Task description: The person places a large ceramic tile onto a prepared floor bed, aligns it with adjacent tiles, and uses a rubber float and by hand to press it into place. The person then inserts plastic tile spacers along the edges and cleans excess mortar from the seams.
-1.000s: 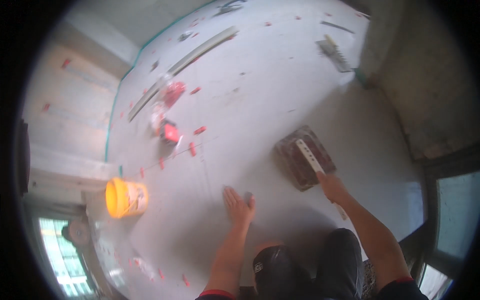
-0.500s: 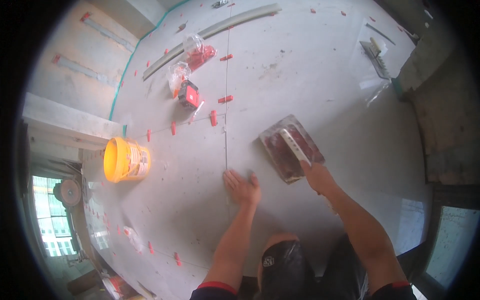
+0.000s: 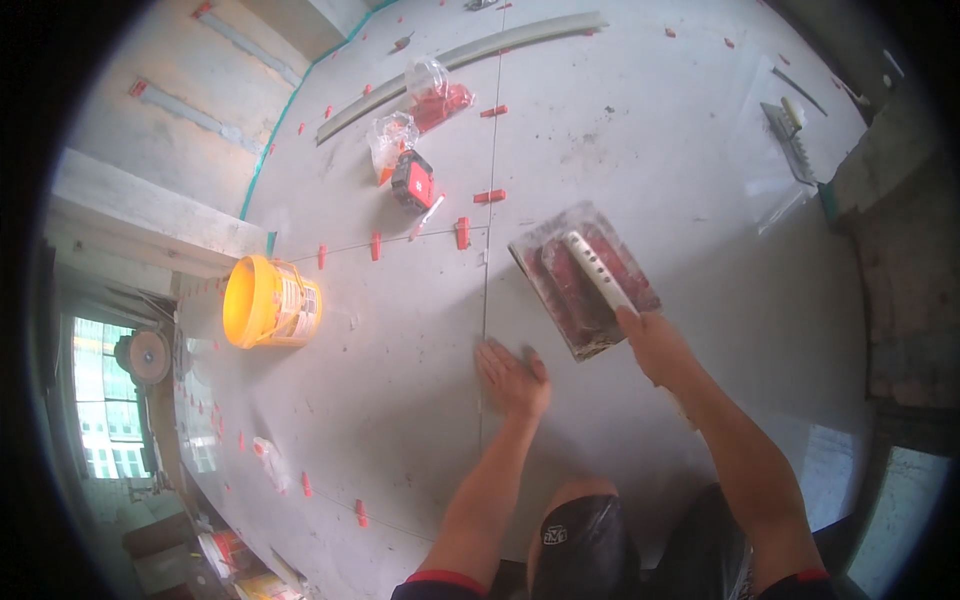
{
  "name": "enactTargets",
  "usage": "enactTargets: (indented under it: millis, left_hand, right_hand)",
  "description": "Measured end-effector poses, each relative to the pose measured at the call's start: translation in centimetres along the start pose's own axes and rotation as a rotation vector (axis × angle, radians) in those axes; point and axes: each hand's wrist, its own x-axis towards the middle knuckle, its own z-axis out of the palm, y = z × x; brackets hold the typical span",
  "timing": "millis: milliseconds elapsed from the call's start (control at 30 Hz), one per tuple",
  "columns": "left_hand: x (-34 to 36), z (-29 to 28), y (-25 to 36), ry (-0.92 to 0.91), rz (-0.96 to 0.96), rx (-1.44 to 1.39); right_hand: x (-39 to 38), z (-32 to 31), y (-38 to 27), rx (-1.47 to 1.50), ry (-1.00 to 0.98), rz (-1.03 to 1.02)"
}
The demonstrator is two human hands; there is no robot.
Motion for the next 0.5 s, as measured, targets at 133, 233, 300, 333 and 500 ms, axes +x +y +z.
enactTargets:
  millis: [133, 233, 300, 333, 500]
  left_hand:
    - [0.3, 0.3, 1.4, -0.066, -0.053, -0.010]
    - [0.3, 0.1, 1.7, -0.058, -0.046, 0.011]
    - [0.3, -0.1, 1.9, -0.085, -0.053, 0.015]
    - [0.5, -0.1, 2.1, -0.046, -0.030, 0.029]
    - [0.0, 1.2, 0.5, 0.000, -0.008, 0.035]
  right_hand:
    - [0.0, 2.8, 7.2, -0.212, 0.313, -0.270]
    - [0.0, 1.9, 2.6, -0.120, -0.055, 0.160]
    - [0.5, 1.8, 3.6, -0.058, -0.014, 0.067]
    - [0.8, 1.4, 3.9, -0.032, -0.030, 0.047]
    - [-1.1, -1.5, 2.6, 0.065, -0.088, 0.125]
